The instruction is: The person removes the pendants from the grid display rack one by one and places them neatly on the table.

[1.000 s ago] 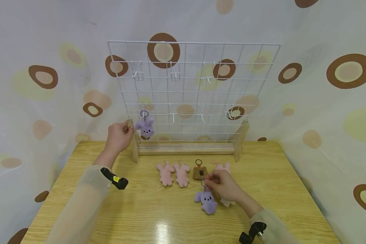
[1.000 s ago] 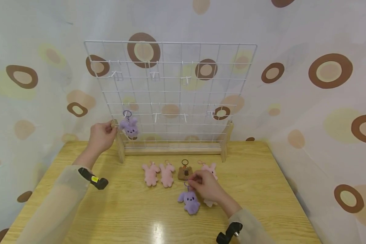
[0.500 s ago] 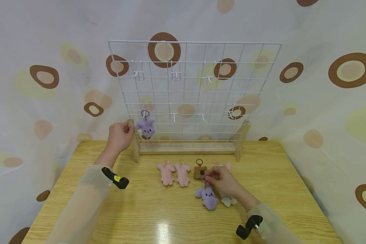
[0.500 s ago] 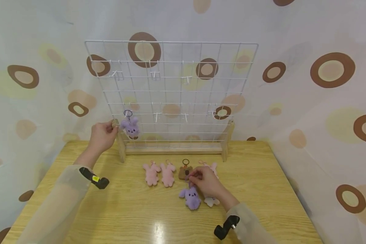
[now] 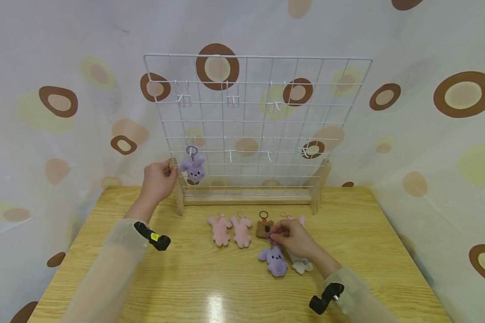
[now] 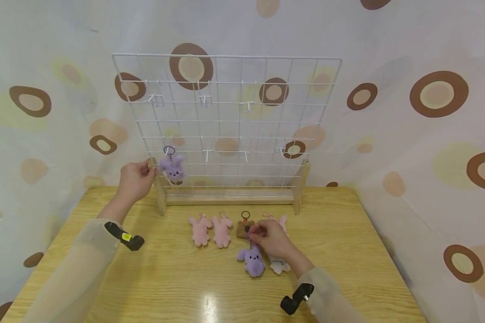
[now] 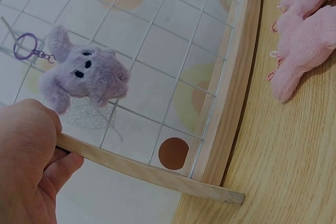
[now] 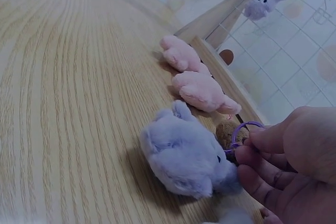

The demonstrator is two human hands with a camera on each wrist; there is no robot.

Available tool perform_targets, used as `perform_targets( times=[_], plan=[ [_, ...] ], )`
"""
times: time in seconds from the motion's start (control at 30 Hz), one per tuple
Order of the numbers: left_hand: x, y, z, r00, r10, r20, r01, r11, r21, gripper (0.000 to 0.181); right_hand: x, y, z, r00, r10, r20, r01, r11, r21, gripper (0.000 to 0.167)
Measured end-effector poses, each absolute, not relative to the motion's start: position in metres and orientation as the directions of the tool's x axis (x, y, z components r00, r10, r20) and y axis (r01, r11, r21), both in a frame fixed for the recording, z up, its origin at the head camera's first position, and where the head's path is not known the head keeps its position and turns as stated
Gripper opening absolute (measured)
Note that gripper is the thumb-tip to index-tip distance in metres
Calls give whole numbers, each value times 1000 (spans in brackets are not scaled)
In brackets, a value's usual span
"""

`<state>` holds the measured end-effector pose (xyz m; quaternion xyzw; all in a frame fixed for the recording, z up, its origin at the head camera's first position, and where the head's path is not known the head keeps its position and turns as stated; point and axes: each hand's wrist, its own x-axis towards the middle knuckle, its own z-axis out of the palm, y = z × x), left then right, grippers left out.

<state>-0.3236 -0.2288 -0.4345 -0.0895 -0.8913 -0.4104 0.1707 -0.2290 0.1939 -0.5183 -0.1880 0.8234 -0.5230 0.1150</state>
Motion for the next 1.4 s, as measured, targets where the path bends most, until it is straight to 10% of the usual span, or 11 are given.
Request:
perform_targets(
  times=[1.4],
  plan=[
    [-326, -230, -435, -933, 15, 361, 280, 661, 696, 28, -240, 178, -486, -890, -456, 11, -228, 424, -876, 18]
  ],
)
